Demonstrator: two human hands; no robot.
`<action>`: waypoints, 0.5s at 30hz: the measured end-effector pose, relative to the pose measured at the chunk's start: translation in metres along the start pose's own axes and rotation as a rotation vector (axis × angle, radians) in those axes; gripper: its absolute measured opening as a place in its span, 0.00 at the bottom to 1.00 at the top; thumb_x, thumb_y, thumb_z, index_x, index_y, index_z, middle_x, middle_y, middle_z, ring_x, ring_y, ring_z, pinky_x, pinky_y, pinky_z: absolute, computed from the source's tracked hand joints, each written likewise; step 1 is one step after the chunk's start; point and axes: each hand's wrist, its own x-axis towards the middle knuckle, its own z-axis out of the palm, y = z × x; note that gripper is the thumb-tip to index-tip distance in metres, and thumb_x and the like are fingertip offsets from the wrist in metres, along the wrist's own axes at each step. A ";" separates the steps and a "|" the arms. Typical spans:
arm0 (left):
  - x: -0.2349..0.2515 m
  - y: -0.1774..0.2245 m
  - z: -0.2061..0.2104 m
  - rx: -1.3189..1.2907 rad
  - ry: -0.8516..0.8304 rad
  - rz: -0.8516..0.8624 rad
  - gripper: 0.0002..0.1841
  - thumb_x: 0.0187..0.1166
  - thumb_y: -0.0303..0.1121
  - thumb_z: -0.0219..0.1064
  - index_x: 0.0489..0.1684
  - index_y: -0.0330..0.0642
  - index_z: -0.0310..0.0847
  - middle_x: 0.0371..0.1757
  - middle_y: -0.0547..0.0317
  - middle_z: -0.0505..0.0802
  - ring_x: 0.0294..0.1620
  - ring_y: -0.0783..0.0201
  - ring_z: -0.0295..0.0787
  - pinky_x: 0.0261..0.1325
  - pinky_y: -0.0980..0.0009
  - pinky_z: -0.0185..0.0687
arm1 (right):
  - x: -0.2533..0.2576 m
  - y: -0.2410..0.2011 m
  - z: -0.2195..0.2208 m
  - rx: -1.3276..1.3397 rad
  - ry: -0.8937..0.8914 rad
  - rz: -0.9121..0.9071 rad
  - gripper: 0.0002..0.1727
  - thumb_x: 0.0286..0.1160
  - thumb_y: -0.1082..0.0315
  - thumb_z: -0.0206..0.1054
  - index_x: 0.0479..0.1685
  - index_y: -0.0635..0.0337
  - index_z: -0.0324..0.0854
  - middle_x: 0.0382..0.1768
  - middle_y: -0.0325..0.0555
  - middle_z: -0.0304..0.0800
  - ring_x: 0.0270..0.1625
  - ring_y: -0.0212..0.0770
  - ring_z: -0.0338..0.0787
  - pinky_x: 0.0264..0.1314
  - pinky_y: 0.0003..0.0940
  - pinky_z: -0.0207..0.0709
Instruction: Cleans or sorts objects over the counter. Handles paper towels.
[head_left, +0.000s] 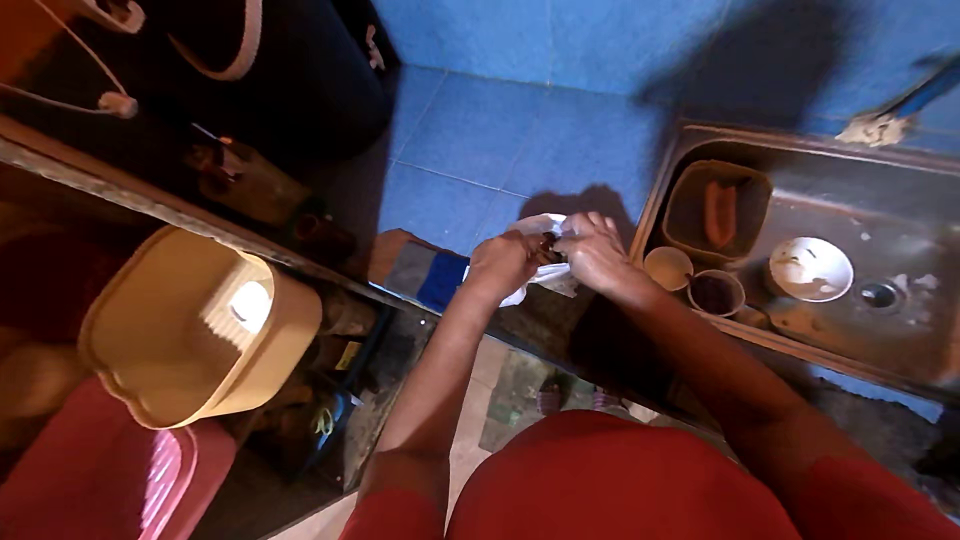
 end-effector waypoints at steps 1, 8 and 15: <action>0.000 -0.004 -0.003 0.001 0.021 0.000 0.18 0.84 0.38 0.65 0.69 0.49 0.88 0.60 0.41 0.91 0.61 0.38 0.89 0.61 0.34 0.81 | 0.004 0.002 -0.003 -0.012 -0.030 0.049 0.14 0.72 0.76 0.66 0.50 0.56 0.94 0.64 0.61 0.86 0.71 0.65 0.81 0.73 0.67 0.69; -0.004 -0.016 -0.001 -0.039 0.125 -0.005 0.17 0.87 0.42 0.62 0.49 0.37 0.91 0.50 0.38 0.92 0.56 0.38 0.90 0.58 0.36 0.81 | 0.008 -0.005 -0.017 0.043 0.068 0.074 0.14 0.84 0.63 0.63 0.52 0.57 0.92 0.49 0.58 0.94 0.59 0.61 0.90 0.66 0.62 0.76; -0.025 -0.029 0.008 -0.317 0.273 -0.414 0.31 0.89 0.57 0.55 0.67 0.35 0.81 0.52 0.33 0.92 0.57 0.33 0.90 0.60 0.31 0.79 | 0.009 0.024 -0.020 0.385 -0.074 0.546 0.36 0.79 0.51 0.72 0.83 0.62 0.70 0.73 0.67 0.79 0.72 0.64 0.83 0.74 0.64 0.76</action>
